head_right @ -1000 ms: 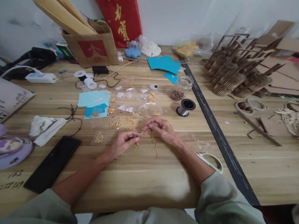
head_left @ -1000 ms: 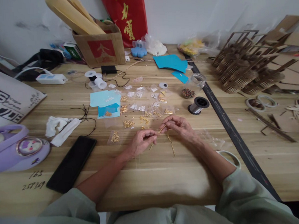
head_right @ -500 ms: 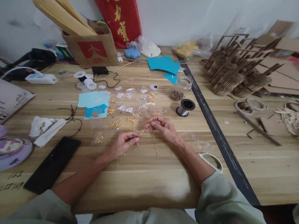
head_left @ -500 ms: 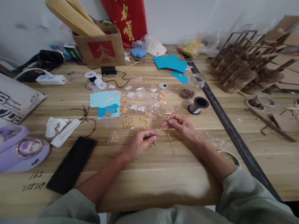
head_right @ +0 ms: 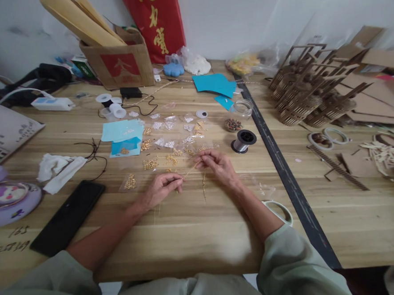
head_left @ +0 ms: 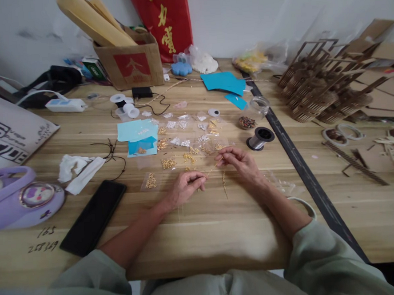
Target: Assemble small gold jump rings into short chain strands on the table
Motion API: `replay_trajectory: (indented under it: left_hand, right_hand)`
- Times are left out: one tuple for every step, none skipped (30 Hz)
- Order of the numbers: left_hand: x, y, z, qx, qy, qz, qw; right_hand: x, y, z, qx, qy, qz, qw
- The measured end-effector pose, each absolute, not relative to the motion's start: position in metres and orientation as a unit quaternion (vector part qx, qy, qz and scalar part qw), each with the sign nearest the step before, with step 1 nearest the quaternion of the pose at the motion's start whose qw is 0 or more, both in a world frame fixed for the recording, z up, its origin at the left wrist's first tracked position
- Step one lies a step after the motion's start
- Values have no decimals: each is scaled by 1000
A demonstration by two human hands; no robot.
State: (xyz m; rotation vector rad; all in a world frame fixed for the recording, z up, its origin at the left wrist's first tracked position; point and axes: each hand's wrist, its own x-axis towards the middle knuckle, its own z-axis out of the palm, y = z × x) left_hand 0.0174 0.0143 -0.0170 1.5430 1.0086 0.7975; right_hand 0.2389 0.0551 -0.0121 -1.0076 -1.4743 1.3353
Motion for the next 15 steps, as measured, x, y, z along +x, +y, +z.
replay_trajectory:
  left_hand:
    - [17, 14, -17, 645, 422, 337, 541]
    - [17, 14, -17, 642, 421, 337, 545]
    - [17, 14, -16, 639, 422, 335, 548]
    - [17, 14, -16, 636, 424, 335, 551]
    - [16, 13, -15, 633, 427, 334, 552]
    - [16, 13, -15, 632, 430, 331, 553]
    - [15, 12, -15, 632, 433, 329, 552]
    - [15, 12, -15, 634, 437, 327, 548]
    - [14, 11, -15, 636, 439, 325, 544]
    - [13, 11, -15, 640, 441, 323, 539]
    - [13, 11, -15, 644, 443, 320, 535]
    - [12, 10, -15, 647, 444, 317, 532]
    - [11, 10, -15, 649, 446, 313, 531]
    - [11, 10, -14, 650, 447, 307, 533]
    - [10, 10, -13, 648, 448, 299, 538]
  right_hand:
    - [240, 55, -13, -419, -609, 512, 437]
    - [241, 56, -13, -432, -628, 483, 431]
    - [242, 55, -14, -444, -649, 451, 422]
    - [243, 55, -14, -454, -671, 419, 410]
    - [243, 55, -15, -461, -692, 390, 396]
    - [244, 54, -15, -466, -711, 364, 382]
    - [244, 54, -16, -469, -725, 342, 370]
    - [245, 54, -16, -472, -735, 329, 360]
    - [245, 53, -16, -473, -740, 322, 354]
    - [245, 53, -16, -474, -741, 320, 351]
    - [245, 53, -16, -474, -739, 324, 353]
    - [246, 53, -16, -472, -732, 334, 359]
    - [246, 53, -15, -469, -722, 351, 369]
    - [246, 53, -14, -463, -708, 372, 381]
    - [247, 53, -13, -455, -693, 397, 394]
